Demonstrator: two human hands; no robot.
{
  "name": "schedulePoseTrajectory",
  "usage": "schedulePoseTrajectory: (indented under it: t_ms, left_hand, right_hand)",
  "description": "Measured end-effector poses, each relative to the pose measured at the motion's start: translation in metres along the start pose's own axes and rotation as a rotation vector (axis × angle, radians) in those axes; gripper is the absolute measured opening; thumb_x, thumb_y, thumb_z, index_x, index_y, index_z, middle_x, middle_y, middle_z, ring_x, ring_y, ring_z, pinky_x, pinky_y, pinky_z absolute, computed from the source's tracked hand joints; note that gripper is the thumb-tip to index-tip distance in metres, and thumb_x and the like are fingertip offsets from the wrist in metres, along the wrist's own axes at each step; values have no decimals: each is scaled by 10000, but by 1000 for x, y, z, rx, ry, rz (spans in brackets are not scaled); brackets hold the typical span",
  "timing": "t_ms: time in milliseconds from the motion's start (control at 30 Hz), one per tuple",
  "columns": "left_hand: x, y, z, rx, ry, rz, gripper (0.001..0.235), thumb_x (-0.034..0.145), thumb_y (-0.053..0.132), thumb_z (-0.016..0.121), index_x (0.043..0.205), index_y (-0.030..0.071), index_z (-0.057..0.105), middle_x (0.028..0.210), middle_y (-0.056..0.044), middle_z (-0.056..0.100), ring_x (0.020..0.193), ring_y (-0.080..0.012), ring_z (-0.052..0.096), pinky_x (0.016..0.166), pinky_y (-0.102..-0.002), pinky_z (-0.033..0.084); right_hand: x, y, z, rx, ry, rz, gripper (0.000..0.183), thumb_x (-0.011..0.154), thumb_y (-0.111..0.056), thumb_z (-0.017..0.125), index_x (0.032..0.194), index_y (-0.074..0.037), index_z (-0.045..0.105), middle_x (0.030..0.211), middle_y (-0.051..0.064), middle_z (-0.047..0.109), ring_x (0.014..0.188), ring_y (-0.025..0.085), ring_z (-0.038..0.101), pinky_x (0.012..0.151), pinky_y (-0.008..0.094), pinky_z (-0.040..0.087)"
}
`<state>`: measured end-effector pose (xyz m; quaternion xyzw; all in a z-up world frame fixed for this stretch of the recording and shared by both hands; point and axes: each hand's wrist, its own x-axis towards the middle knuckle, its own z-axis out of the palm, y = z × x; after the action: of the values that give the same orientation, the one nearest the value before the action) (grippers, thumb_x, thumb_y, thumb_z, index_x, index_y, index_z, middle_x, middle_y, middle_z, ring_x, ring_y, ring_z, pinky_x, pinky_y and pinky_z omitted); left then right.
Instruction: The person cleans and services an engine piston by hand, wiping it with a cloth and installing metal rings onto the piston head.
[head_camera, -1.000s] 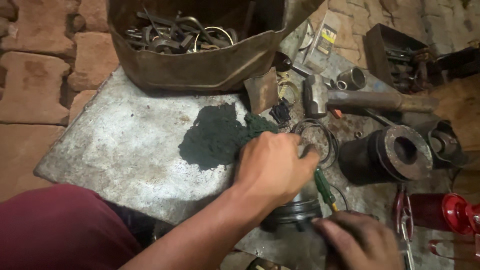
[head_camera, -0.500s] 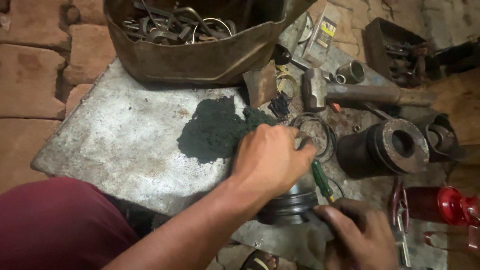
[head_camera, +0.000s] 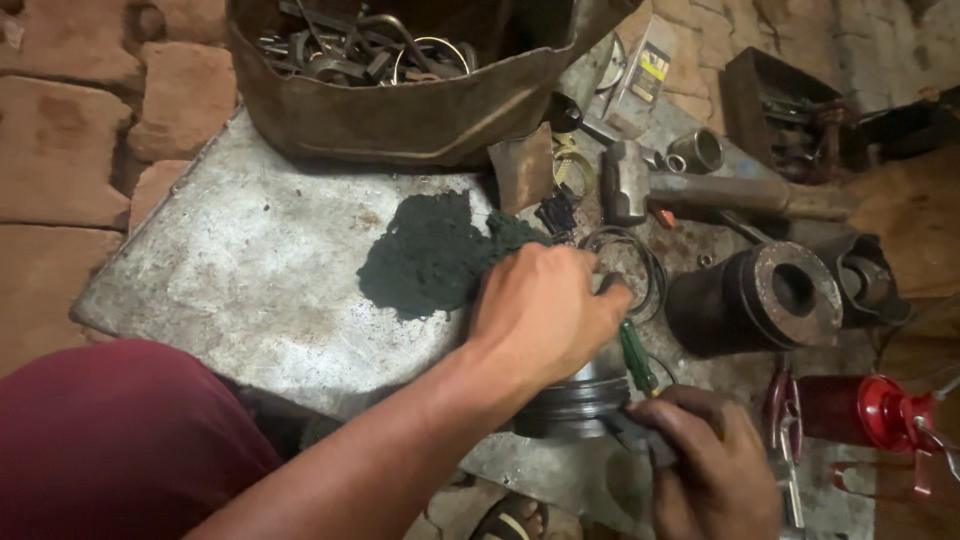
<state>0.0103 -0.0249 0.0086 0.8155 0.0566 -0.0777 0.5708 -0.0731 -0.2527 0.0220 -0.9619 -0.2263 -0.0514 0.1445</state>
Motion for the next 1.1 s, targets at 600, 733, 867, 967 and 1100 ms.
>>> schedulePoseTrajectory:
  t_ms: [600, 733, 867, 967, 1100]
  left_hand:
    - [3, -2, 4, 20, -22, 21, 428, 805, 445, 667, 921, 49, 780, 884, -266, 729, 866, -453, 721, 833, -506, 562]
    - [-1, -5, 4, -10, 19, -23, 421, 803, 436, 663, 955, 64, 787, 908, -271, 722, 890, -462, 709, 837, -508, 559]
    - [-2, 0, 4, -12, 29, 6, 416, 801, 442, 656, 1010, 108, 790, 913, -261, 723, 915, -455, 700, 845, -507, 552]
    - [-4, -5, 1, -28, 37, 15, 422, 787, 442, 660, 1030, 121, 789, 908, -257, 724, 917, -446, 702, 846, -501, 552]
    - [-8, -9, -1, -67, 63, 22, 433, 779, 441, 665, 1040, 117, 784, 900, -253, 725, 916, -455, 693, 835, -509, 544]
  right_hand:
    - [6, -1, -3, -67, 104, -183, 542, 585, -49, 600, 1108, -153, 698, 1101, 77, 670, 1065, 310, 646, 974, 459, 494]
    - [6, -16, 8, -82, 84, -293, 537, 583, -104, 638, 1113, -141, 720, 1112, 100, 671, 1053, 321, 637, 977, 458, 491]
    - [17, -45, -6, -76, 65, -340, 470, 616, -22, 664, 1056, -151, 765, 1041, 90, 691, 1042, 327, 657, 924, 442, 510]
    - [14, -58, -18, -24, 233, -186, 448, 655, -20, 626, 1084, -110, 720, 1088, 110, 675, 1073, 288, 640, 963, 420, 510]
    - [-13, -47, -33, 355, 496, 190, 232, 892, -88, 667, 1121, -64, 695, 1143, 135, 669, 1061, 198, 675, 990, 317, 527]
